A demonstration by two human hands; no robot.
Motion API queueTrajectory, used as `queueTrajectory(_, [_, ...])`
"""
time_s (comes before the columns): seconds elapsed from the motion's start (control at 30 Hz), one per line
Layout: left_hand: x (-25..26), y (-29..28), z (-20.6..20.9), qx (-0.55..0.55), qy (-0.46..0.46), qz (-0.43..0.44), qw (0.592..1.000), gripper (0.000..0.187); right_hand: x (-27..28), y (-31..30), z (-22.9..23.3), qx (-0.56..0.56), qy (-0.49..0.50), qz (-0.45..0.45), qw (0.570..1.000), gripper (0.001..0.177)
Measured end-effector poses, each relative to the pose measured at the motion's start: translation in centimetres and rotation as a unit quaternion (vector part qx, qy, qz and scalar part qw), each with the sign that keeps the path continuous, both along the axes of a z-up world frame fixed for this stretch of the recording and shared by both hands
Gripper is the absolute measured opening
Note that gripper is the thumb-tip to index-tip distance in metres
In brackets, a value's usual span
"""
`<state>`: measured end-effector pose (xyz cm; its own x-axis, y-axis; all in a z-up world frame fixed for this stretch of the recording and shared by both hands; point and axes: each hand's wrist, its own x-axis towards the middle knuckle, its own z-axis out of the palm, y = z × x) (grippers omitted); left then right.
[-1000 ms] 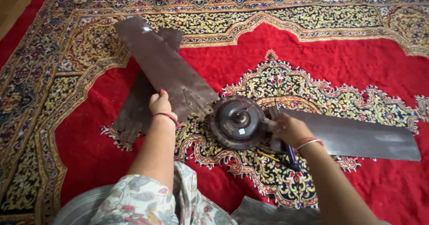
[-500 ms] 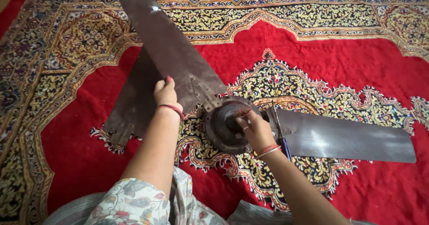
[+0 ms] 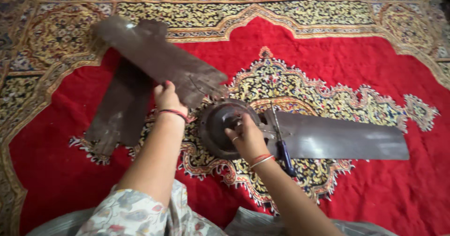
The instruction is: The person attaches two fan blades to a ceiling fan motor housing on a red patterned rug. They align each blade, insert screws, and tighten them with a screwdriver. The third blade is positioned but not fully secured by the end of the clip.
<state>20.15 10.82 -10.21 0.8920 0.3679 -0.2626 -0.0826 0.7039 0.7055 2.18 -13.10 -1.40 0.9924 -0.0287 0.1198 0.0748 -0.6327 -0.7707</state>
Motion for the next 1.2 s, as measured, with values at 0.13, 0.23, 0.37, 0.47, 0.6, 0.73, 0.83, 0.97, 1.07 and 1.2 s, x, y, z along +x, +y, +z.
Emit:
queueTrajectory(0.13, [-1.2,0.4,1.4,-0.04,-0.02,-0.012,0.999,0.023,-0.5,-4.7,-1.2,-0.136,-0.099,-0.035,0.985,0.036])
queueTrajectory(0.23, [-1.8,0.3,2.1,-0.055,0.001,-0.022,0.998,0.029,-0.5,-10.0,-1.8,-0.181,0.09,-0.141,0.969,0.033])
queueTrajectory(0.37, [-2.8,-1.6,2.0,-0.072,0.027,-0.053,0.996,0.031,-1.2,-14.2,-3.9,-0.204,0.235,-0.131,0.941,0.053])
queueTrajectory(0.47, [-3.5,-2.4,1.6,-0.053,0.04,-0.066,0.996,0.031,-1.5,-14.6,-6.0,-0.224,0.25,-0.12,0.934,0.054])
queueTrajectory(0.6, [-4.3,-2.6,0.5,-0.017,0.069,-0.09,0.993,0.033,-1.6,-14.9,-7.8,-0.202,0.232,-0.162,0.937,0.055])
queueTrajectory(0.73, [-4.5,-2.4,-1.1,0.034,0.116,-0.102,0.987,0.03,-1.0,-14.9,-9.5,-0.106,0.264,-0.216,0.934,0.046])
queueTrajectory(0.83, [-4.0,-2.9,-2.9,0.062,0.133,-0.135,0.98,0.028,-1.2,-15.0,-11.0,-0.104,0.299,-0.178,0.931,0.039])
queueTrajectory(0.97, [-3.3,-3.3,-5.5,0.107,0.148,-0.202,0.962,0.026,-1.9,-14.4,-12.1,0.175,0.292,-0.227,0.912,0.034])
queueTrajectory(1.07, [-3.2,-3.2,-6.8,0.128,0.149,-0.223,0.955,0.028,-2.4,-13.4,-11.4,0.403,0.299,-0.305,0.809,0.032])
queueTrajectory(1.2, [-4.8,-4.0,-6.6,0.178,0.196,-0.177,0.948,0.03,-2.5,-12.7,-10.0,0.392,0.264,-0.327,0.818,0.037])
